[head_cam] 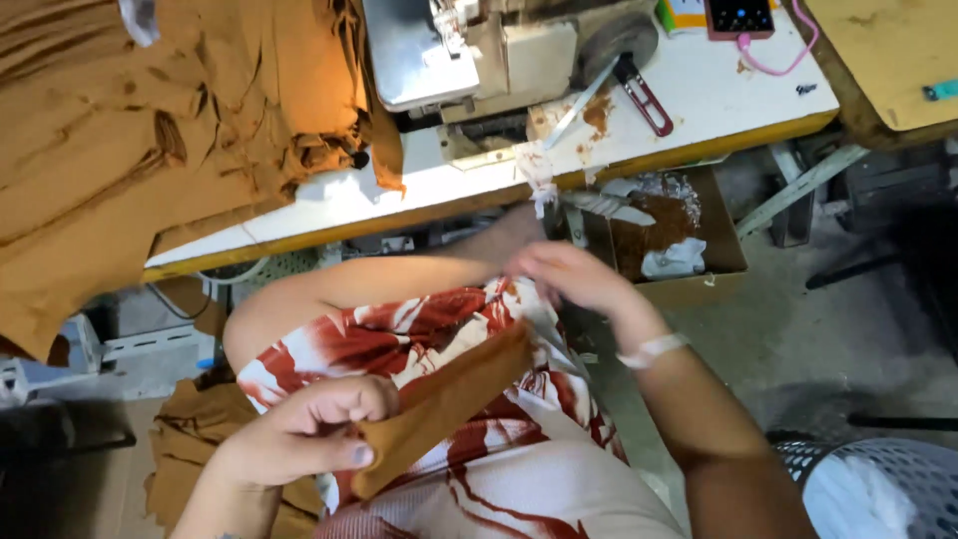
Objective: The person sits at a sewing station and uses a small tool to trim loose threads from brown fabric pieces. They handle the fabric with both hands, picking up pieces from a pile, trimming them, and placing them back down.
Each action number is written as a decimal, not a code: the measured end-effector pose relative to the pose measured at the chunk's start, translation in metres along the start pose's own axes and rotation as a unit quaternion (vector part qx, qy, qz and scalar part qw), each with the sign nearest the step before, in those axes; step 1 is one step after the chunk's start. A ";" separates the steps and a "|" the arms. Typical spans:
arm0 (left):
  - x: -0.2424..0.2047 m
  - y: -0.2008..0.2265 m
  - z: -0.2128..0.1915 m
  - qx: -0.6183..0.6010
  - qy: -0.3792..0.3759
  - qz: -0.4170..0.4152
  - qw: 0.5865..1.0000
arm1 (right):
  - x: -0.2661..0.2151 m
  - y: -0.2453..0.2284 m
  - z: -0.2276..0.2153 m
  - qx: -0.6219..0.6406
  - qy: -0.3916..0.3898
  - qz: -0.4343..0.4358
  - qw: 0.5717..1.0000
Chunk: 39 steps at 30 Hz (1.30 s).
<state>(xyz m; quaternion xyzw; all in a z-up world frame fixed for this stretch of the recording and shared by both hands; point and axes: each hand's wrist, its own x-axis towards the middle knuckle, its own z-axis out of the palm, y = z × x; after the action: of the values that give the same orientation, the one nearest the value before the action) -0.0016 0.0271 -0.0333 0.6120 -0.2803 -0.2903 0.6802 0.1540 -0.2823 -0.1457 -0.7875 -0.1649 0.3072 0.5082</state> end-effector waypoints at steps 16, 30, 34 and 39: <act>0.018 -0.002 0.003 -0.018 0.113 -0.131 0.985 | 0.130 0.000 0.023 -0.400 -0.012 0.129 0.907; 0.054 0.030 -0.024 0.417 0.457 0.103 0.779 | 0.155 0.066 0.012 -0.395 0.029 0.229 0.889; 0.051 0.023 -0.051 0.460 0.442 0.166 0.752 | 0.045 -0.008 0.020 -0.304 0.113 0.083 0.942; 0.045 0.013 -0.040 0.280 0.458 0.106 0.837 | -0.030 -0.034 0.053 -0.001 0.079 -0.059 0.995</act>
<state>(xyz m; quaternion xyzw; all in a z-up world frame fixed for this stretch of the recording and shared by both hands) 0.0594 0.0218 -0.0232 0.8060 -0.0695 0.1885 0.5568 0.0986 -0.2484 -0.1212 -0.7987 -0.1709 0.2131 0.5361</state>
